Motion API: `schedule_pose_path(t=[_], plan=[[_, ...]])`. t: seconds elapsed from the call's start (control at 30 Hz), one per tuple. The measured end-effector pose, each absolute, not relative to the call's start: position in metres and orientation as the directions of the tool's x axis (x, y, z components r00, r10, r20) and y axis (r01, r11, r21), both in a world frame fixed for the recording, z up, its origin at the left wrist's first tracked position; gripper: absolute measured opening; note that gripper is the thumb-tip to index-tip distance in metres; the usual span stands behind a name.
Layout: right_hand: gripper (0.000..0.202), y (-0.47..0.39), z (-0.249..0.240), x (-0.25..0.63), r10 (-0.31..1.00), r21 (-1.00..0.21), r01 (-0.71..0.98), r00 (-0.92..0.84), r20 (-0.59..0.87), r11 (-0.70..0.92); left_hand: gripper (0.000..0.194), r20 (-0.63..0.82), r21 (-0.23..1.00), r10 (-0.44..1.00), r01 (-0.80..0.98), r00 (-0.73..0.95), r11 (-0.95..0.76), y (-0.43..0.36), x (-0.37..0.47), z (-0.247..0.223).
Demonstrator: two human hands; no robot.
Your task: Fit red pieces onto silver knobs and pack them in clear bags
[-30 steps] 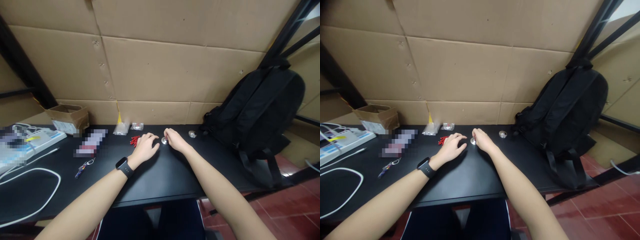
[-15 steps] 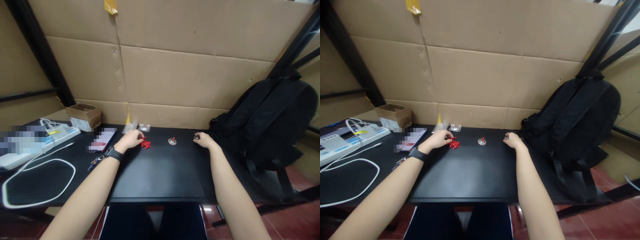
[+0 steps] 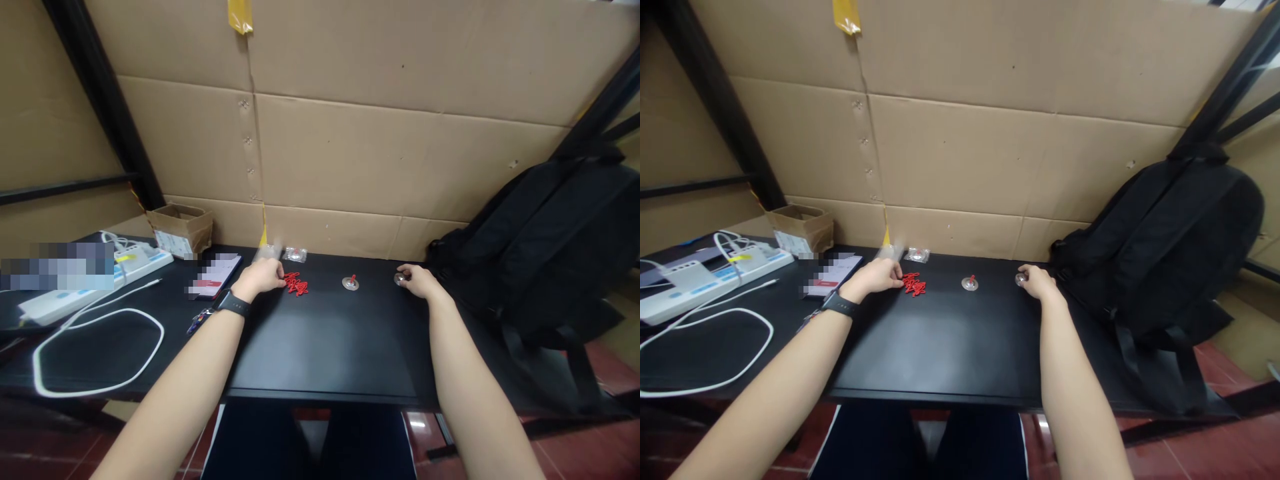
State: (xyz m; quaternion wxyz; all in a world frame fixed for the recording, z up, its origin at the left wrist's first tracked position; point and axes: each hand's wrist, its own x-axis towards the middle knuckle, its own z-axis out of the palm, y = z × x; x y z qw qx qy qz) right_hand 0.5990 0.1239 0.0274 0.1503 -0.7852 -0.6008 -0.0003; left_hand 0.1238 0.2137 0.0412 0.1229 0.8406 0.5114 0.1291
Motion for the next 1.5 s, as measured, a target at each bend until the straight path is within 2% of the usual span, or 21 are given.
schedule_pose_path(t=[0.2, 0.37, 0.43, 0.5, 0.57, 0.63, 0.7, 0.8, 0.9, 1.0, 1.27, 1.5], plan=[[0.046, 0.123, 0.028, 0.601, 0.941, -0.254, 0.939, 0.284, 0.185, -0.233, 0.033, 0.084, 0.361, 0.892, 0.821, 0.444, -0.443, 0.209, 0.126, 0.043], [0.045, 0.12, 0.033, 0.599, 0.936, -0.305, 0.931, 0.276, 0.219, -0.203, 0.036, 0.081, 0.344, 0.885, 0.82, 0.459, -0.457, 0.206, 0.121, 0.045], [0.05, 0.121, 0.036, 0.59, 0.924, -0.364, 0.919, 0.265, 0.277, -0.154, 0.035, 0.128, 0.343, 0.864, 0.796, 0.486, -0.499, 0.203, 0.121, 0.048], [0.055, 0.122, 0.041, 0.574, 0.898, -0.484, 0.873, 0.256, 0.358, -0.056, 0.034, 0.229, 0.388, 0.817, 0.72, 0.53, -0.576, 0.198, 0.125, 0.053], [0.056, 0.122, 0.047, 0.549, 0.888, -0.656, 0.747, 0.224, 0.401, 0.108, 0.033, 0.331, 0.507, 0.761, 0.574, 0.558, -0.643, 0.19, 0.136, 0.058], [0.056, 0.12, 0.053, 0.518, 0.9, -0.779, 0.574, 0.158, 0.405, 0.25, 0.028, 0.376, 0.668, 0.736, 0.386, 0.563, -0.636, 0.179, 0.152, 0.061], [0.057, 0.115, 0.058, 0.487, 0.922, -0.86, 0.413, 0.105, 0.372, 0.3, 0.025, 0.386, 0.776, 0.734, 0.233, 0.559, -0.586, 0.168, 0.168, 0.063], [0.055, 0.104, 0.063, 0.446, 0.951, -0.944, 0.119, -0.032, 0.306, 0.308, 0.026, 0.376, 0.845, 0.746, 0.127, 0.549, -0.519, 0.152, 0.186, 0.062], [0.051, 0.094, 0.063, 0.42, 0.946, -0.964, -0.1, -0.191, 0.261, 0.245, 0.025, 0.409, 0.865, 0.75, 0.04, 0.52, -0.5, 0.142, 0.195, 0.061], [0.048, 0.09, 0.061, 0.409, 0.936, -0.958, -0.194, -0.245, 0.254, 0.209, 0.02, 0.453, 0.869, 0.766, -0.033, 0.456, -0.494, 0.138, 0.2, 0.058], [0.049, 0.09, 0.055, 0.406, 0.922, -0.952, -0.257, -0.303, 0.24, 0.164, 0.017, 0.467, 0.866, 0.79, -0.027, 0.397, -0.499, 0.136, 0.203, 0.053], [0.05, 0.089, 0.055, 0.404, 0.922, -0.946, -0.278, -0.297, 0.248, 0.165, 0.011, 0.592, 0.747, 0.716, 0.082, 0.371, -0.66, 0.127, 0.205, 0.058]])
